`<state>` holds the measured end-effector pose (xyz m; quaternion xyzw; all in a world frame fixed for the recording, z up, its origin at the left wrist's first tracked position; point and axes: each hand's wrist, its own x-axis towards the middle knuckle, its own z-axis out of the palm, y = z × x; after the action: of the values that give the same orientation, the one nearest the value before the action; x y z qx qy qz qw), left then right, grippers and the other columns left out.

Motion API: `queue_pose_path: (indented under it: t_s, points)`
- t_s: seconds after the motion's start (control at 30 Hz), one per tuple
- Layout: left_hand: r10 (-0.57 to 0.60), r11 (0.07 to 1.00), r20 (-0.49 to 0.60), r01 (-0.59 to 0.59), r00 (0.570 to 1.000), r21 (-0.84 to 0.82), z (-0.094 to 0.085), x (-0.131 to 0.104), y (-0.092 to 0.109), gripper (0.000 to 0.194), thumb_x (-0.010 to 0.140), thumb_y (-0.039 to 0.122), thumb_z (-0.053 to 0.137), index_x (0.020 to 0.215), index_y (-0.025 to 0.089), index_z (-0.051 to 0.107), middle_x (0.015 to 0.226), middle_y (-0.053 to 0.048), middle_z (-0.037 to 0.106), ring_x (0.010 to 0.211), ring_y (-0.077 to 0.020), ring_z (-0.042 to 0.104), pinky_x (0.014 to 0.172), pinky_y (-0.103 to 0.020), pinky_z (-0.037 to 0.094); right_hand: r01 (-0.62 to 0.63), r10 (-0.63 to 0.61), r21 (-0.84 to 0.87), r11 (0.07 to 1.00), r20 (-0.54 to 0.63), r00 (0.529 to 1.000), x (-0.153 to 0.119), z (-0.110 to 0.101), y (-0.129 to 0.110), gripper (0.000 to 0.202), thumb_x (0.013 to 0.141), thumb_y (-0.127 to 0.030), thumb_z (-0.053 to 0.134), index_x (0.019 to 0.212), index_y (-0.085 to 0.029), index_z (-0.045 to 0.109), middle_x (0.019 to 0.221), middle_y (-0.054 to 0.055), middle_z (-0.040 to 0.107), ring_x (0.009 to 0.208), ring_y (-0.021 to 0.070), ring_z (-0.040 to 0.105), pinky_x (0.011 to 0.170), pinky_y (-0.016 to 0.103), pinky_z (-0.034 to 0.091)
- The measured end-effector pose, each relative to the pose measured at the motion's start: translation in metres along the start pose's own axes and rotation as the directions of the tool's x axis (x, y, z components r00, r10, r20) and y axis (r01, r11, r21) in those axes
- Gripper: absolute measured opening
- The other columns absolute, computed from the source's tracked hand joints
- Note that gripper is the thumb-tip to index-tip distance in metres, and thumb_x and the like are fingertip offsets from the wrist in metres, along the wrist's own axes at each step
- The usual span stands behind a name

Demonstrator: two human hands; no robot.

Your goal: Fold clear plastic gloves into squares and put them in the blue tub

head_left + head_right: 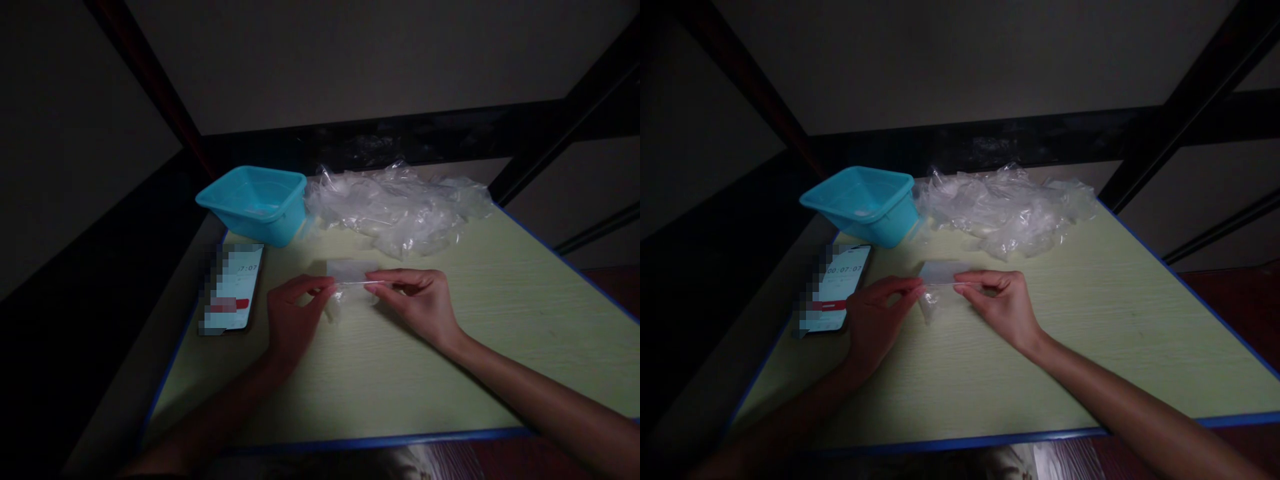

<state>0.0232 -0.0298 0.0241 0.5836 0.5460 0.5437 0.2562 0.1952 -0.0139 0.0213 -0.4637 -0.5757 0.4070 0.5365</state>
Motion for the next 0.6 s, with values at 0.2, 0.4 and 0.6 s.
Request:
queue_pose_path:
  t_s: [0.2, 0.4, 0.6]
  points:
    - [0.046, 0.996, 0.025, -0.048, 0.999, 0.073, -0.0020, -0.0002, 0.0020, 0.010, 0.065, 0.015, 0.068, 0.071, 0.022, 0.072, 0.069, 0.003, 0.072, 0.057, -0.0112, 0.060, 0.060, -0.022, 0.050, 0.050, -0.051, -0.060, 0.997, -0.011, 0.999, -0.0006, -0.0014, 0.0018, 0.010, 0.063, -0.022, 0.073, 0.072, -0.025, 0.075, 0.072, 0.003, 0.074, 0.062, 0.0193, 0.068, 0.058, 0.032, 0.057]
    - [0.131, 0.977, 0.057, -0.138, 0.990, 0.162, -0.0023, -0.0004, 0.0002, 0.010, 0.068, 0.015, 0.066, 0.069, 0.023, 0.072, 0.070, 0.002, 0.071, 0.059, -0.0121, 0.060, 0.062, -0.023, 0.050, 0.080, -0.080, -0.097, 0.992, 0.005, 0.997, -0.0012, -0.0008, 0.0052, 0.009, 0.066, -0.022, 0.070, 0.074, -0.025, 0.075, 0.075, 0.003, 0.074, 0.066, 0.0199, 0.067, 0.064, 0.035, 0.055]
    - [0.158, 0.981, 0.075, -0.165, 0.985, 0.100, -0.0016, 0.0044, 0.0006, 0.009, 0.063, 0.013, 0.067, 0.061, 0.021, 0.069, 0.071, 0.000, 0.062, 0.067, -0.0123, 0.059, 0.065, -0.022, 0.048, 0.230, -0.221, -0.156, 0.961, 0.074, 0.972, 0.0027, -0.0036, 0.0028, 0.008, 0.069, -0.020, 0.068, 0.072, -0.024, 0.073, 0.074, 0.003, 0.063, 0.071, 0.0174, 0.058, 0.066, 0.034, 0.048]
